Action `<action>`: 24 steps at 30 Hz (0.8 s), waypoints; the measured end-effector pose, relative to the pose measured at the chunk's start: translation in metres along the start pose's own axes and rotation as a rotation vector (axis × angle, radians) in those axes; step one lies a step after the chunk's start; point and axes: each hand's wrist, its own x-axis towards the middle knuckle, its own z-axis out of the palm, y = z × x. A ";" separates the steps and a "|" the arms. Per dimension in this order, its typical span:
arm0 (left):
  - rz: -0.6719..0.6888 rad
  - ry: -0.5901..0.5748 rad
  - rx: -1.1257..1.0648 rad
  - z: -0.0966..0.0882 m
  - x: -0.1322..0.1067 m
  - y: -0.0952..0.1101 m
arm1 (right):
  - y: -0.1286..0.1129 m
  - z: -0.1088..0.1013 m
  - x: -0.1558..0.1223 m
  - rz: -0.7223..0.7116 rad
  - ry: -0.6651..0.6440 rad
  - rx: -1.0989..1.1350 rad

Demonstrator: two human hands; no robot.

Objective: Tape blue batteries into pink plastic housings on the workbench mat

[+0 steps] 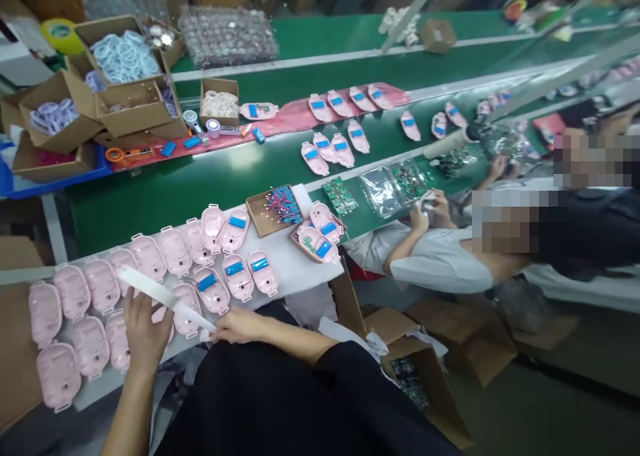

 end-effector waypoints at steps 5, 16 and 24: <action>0.035 -0.020 -0.016 -0.010 -0.035 0.045 | 0.036 -0.158 -0.021 0.251 0.601 -0.374; -0.057 -0.031 0.012 -0.020 -0.055 0.096 | 0.140 -0.256 -0.045 0.521 0.979 -0.693; -0.040 -0.045 0.011 -0.023 -0.077 0.072 | 0.127 -0.266 -0.034 0.642 0.958 -0.778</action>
